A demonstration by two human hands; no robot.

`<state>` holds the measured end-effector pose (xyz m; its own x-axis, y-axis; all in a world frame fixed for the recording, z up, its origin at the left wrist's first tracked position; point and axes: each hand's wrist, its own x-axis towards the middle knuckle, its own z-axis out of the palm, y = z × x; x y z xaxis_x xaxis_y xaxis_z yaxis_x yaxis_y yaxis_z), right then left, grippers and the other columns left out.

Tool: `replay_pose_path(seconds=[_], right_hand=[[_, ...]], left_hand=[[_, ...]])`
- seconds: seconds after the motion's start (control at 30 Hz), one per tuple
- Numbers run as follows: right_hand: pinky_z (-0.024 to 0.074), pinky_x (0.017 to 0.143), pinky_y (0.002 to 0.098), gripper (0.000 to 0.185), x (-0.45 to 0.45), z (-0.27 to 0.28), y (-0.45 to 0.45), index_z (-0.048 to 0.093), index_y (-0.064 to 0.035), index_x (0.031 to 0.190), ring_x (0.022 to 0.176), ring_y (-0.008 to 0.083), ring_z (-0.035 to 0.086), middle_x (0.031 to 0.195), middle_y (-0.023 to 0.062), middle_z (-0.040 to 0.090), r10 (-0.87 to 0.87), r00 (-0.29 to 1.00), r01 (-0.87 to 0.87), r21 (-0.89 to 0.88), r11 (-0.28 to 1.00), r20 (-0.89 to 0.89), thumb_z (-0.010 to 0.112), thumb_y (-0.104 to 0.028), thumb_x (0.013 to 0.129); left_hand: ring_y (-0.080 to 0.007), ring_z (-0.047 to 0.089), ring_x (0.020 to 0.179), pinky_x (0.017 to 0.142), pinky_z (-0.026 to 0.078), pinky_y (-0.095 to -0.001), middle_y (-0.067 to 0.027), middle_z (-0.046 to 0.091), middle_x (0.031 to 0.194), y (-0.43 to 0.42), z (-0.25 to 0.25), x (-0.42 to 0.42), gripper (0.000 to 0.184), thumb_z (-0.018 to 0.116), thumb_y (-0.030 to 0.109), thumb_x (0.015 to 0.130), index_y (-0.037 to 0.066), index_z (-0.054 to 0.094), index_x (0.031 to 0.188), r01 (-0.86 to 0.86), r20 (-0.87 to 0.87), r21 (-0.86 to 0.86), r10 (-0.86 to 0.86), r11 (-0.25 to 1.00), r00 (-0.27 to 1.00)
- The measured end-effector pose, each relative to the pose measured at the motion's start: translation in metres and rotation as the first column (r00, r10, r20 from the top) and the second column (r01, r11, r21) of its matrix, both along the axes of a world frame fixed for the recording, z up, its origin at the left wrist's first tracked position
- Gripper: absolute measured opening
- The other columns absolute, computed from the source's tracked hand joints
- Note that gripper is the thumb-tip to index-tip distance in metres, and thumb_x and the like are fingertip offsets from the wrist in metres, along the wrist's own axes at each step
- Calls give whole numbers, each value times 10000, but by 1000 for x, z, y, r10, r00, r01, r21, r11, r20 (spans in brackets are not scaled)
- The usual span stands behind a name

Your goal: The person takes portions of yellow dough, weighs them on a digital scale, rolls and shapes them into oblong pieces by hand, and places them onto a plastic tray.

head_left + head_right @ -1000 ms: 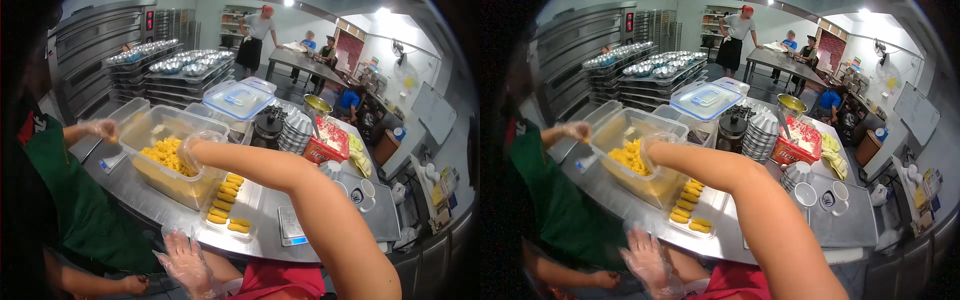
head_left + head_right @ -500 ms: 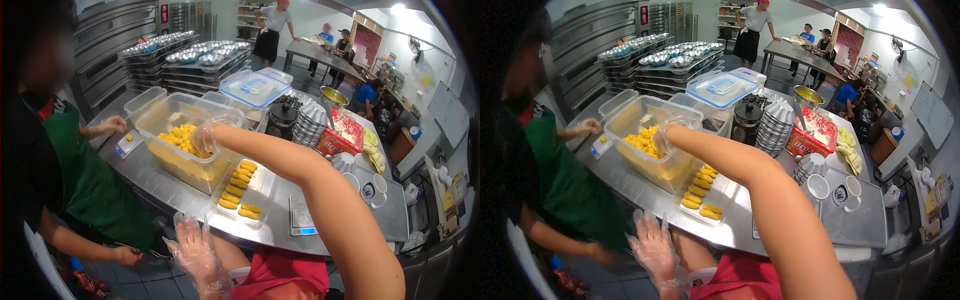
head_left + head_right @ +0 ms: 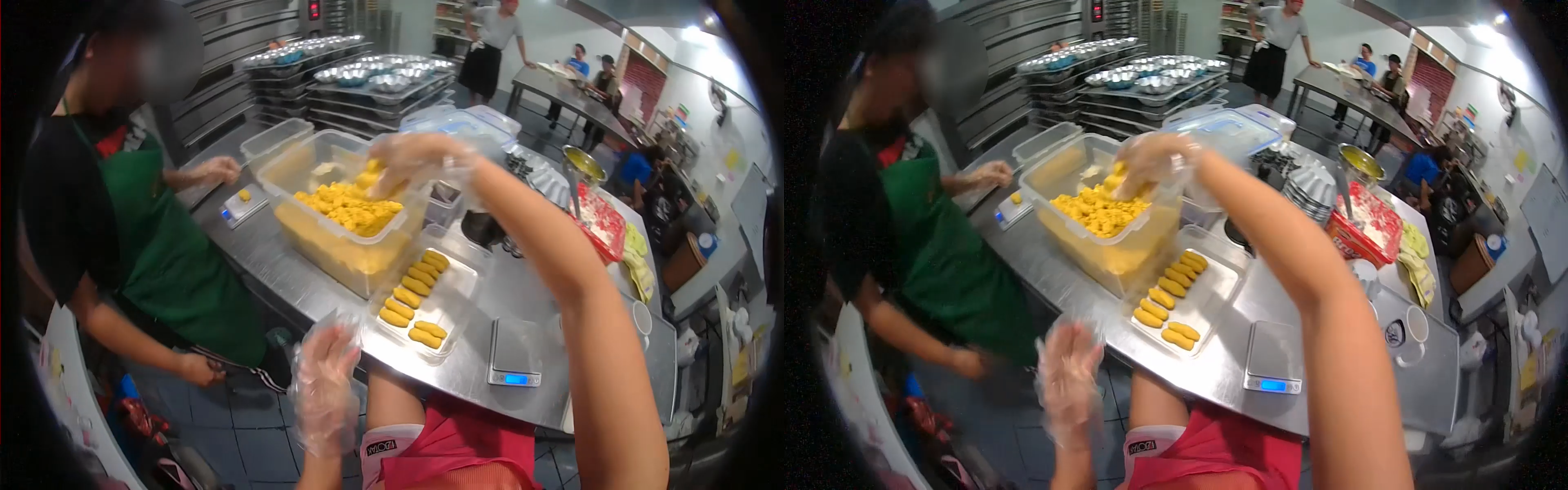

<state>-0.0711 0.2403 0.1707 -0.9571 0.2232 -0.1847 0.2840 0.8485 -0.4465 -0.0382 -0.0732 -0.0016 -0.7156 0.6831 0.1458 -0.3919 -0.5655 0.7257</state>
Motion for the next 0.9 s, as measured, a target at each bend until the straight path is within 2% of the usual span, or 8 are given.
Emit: replay_pose_path(seconds=[0.03,0.13,0.27,0.33,0.43,0.53,0.67,0.9], right_hand=[[518,687,292,648,15,7,-3,510,9,1186,806,182,627,918,101,641,-62,991,52,-89,995,-117,760,-284,665],[504,736,272,613,40,22,-3,512,6,1180,858,173,612,958,99,632,-54,954,-68,-389,919,-294,745,-268,684],[459,849,268,542,51,22,2,496,3,1202,924,173,578,1037,109,597,-118,959,21,-349,937,-259,665,-204,730],[456,840,257,499,60,40,-25,521,6,1161,912,152,575,1009,92,604,-122,964,37,-336,941,-237,663,-190,725],[458,802,246,404,59,31,-30,554,7,1068,881,138,572,949,75,608,-58,946,-80,-404,911,-319,670,-177,727],[462,765,244,325,54,21,-31,566,1,1000,856,126,570,903,67,605,-66,924,-104,-415,904,-376,670,-168,743],[506,718,250,294,47,13,-27,595,14,971,790,142,605,884,81,624,-234,858,-78,-568,820,-456,680,-177,765],[485,789,295,382,28,-5,-7,539,10,1103,939,168,572,1038,95,590,-221,843,-215,-685,696,-490,647,-203,805]], left_hand=[[-274,413,1216,991,347,-421,-131,432,1313,3,17,-8,585,484,418,884,17,386,1300,24,-108,-37,-28,999,994],[-250,413,1225,1013,340,-398,-128,413,1334,31,55,-35,546,521,306,891,-16,372,1305,68,-299,-75,-87,995,950],[-202,429,1208,1013,335,-317,-106,440,1306,106,94,-67,463,481,227,925,-14,376,1306,-61,-377,36,70,997,924],[-175,496,1101,943,392,-312,-84,492,1228,143,88,-90,462,513,264,916,7,410,1286,-168,-606,-16,124,986,785],[-161,508,1052,928,397,-309,-73,509,1171,163,103,-79,394,468,202,938,0,404,1271,267,-223,125,-236,955,946],[-165,523,1028,931,408,-315,-72,525,1134,177,98,-80,341,478,223,933,23,453,1210,195,-220,169,-156,966,963],[-169,518,1042,913,431,-324,-88,522,1133,195,95,-92,357,473,227,935,-14,451,1197,19,-180,223,22,975,983],[-168,578,932,846,459,-286,-60,586,1068,206,100,-120,307,501,250,922,42,538,1144,30,-164,122,-10,992,986]])
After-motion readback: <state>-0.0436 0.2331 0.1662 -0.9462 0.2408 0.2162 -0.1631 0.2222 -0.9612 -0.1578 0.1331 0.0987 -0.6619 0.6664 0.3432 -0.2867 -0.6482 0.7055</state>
